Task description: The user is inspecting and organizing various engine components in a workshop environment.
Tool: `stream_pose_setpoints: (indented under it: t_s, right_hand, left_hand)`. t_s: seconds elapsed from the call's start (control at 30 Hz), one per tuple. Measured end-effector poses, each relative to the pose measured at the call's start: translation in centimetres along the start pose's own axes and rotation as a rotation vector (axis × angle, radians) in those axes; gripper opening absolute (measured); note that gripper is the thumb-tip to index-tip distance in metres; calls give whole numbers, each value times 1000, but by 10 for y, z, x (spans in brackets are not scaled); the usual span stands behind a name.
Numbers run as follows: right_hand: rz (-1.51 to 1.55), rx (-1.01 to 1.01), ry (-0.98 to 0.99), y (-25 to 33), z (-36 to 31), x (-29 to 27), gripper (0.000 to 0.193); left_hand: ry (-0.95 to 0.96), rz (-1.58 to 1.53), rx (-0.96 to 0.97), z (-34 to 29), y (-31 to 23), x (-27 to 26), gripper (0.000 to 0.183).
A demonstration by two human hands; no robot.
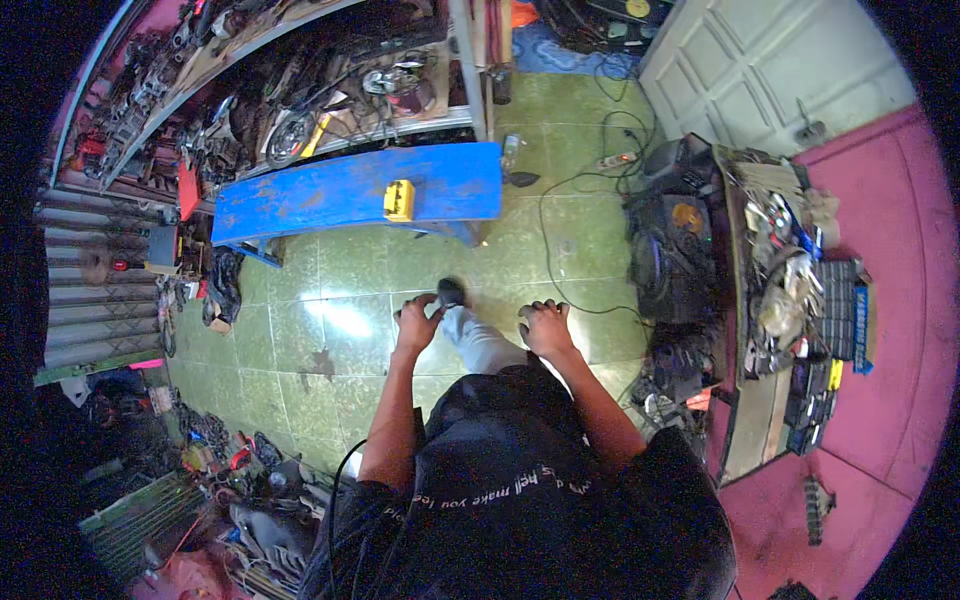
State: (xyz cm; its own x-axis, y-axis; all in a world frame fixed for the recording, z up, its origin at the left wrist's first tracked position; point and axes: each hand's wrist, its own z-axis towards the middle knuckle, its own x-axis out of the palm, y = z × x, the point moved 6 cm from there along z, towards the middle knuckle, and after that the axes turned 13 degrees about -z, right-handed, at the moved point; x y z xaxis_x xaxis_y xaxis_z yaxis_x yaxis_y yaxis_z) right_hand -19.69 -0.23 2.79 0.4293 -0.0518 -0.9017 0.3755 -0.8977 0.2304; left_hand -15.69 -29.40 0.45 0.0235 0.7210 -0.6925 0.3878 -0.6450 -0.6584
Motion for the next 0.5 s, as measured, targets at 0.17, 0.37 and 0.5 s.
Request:
stream_pose_setpoints:
  t_s: [0.17,0.37,0.5]
  right_hand:
    - [40,65,-22,46,103,15,29]
    - [50,90,35,104,210,34,32]
    - [125,107,119,134,271,39,37]
  left_hand:
    - [16,46,46,89,9,-75,39]
    - [83,141,32,182,52,-123,45]
    - [117,214,65,227,71,-128,54]
